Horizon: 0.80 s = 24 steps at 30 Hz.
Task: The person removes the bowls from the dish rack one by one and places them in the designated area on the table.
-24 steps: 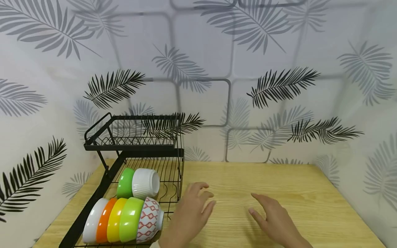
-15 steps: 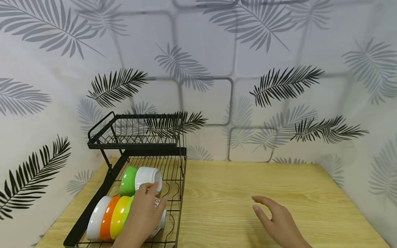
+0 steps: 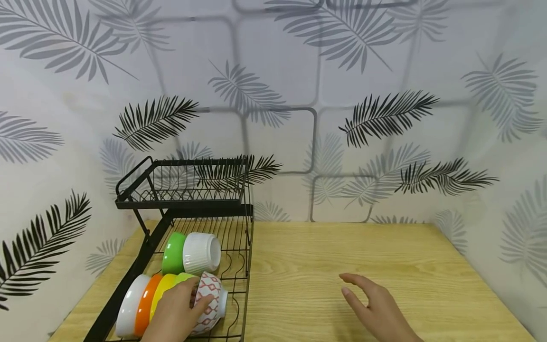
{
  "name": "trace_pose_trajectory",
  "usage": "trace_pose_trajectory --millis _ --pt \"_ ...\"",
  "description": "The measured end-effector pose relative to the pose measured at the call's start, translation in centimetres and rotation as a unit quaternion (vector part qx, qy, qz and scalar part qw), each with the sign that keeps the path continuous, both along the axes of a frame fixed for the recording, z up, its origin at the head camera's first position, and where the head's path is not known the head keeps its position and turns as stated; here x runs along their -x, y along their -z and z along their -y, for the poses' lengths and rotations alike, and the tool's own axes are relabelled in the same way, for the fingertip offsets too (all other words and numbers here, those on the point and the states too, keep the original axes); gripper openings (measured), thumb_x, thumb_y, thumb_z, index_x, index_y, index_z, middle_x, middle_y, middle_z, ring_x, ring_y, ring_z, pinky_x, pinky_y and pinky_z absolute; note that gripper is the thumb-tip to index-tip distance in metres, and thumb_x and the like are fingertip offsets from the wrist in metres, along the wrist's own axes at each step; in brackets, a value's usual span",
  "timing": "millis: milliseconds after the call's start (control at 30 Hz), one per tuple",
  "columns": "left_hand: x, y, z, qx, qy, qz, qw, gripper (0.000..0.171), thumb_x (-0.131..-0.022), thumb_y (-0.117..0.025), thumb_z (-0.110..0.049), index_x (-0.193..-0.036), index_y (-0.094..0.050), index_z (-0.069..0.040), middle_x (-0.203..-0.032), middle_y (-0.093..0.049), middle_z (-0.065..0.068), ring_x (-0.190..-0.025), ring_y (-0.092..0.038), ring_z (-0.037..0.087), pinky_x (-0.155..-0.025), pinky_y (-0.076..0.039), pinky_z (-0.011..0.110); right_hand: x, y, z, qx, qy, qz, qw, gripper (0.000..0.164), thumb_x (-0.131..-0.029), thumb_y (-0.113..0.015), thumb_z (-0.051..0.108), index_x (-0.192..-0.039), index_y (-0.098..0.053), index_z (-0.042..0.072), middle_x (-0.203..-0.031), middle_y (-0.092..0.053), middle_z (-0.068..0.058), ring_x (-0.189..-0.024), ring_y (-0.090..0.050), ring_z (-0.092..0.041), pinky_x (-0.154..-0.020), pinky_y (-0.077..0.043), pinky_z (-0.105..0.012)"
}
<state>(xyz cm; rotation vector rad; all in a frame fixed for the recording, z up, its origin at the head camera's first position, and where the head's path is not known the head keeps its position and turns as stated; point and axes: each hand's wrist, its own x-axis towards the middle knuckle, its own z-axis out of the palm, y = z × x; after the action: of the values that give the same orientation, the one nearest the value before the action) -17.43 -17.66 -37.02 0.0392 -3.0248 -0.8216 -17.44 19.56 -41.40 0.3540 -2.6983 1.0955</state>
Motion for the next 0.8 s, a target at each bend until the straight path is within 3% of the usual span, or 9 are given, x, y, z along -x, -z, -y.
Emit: trace_pose_trajectory --millis 100,267,600,800 --pt "-0.1 0.1 0.2 -0.011 0.000 0.010 0.9999 0.047 -0.086 -0.072 -0.030 -0.114 -0.061 0.006 -0.086 -0.067 0.004 -0.075 -0.059 0.017 -0.070 -0.056 0.038 0.0 0.2 0.0 0.001 0.002 0.009 1.000 0.039 -0.099 -0.053 0.035 -0.127 -0.060 0.009 -0.126 -0.062 -0.006 -0.119 -0.057 -0.030 -0.095 -0.049 -0.050" --pt "-0.1 0.4 0.7 -0.029 0.012 0.032 0.9990 0.053 -0.087 -0.070 -0.033 -0.118 -0.059 0.009 -0.090 -0.069 0.005 -0.080 -0.062 0.018 -0.074 -0.057 0.041 -0.1 0.4 0.2 -0.002 0.004 0.010 1.000 0.039 -0.098 -0.054 0.036 -0.127 -0.060 0.011 -0.127 -0.062 -0.005 -0.120 -0.056 -0.031 -0.097 -0.047 -0.051" --pt "0.6 1.5 1.5 -0.130 0.013 0.092 0.9872 0.044 -0.087 -0.070 -0.019 -0.117 -0.057 0.011 -0.094 -0.070 0.010 -0.084 -0.066 0.021 -0.075 -0.058 0.041 0.0 0.5 0.1 -0.003 0.002 0.021 1.000 0.049 -0.097 -0.054 0.038 -0.138 -0.050 0.010 -0.137 -0.053 -0.012 -0.125 -0.049 -0.037 -0.098 -0.045 -0.055" --pt "0.6 2.2 2.1 -0.145 0.014 0.069 0.9870 0.025 -0.087 -0.070 -0.011 -0.104 -0.063 0.006 -0.085 -0.070 0.004 -0.078 -0.063 0.017 -0.073 -0.058 0.038 0.0 0.6 0.2 -0.007 -0.002 0.009 1.000 0.051 -0.098 -0.054 0.037 -0.139 -0.048 0.009 -0.141 -0.049 -0.014 -0.128 -0.046 -0.039 -0.101 -0.041 -0.059"
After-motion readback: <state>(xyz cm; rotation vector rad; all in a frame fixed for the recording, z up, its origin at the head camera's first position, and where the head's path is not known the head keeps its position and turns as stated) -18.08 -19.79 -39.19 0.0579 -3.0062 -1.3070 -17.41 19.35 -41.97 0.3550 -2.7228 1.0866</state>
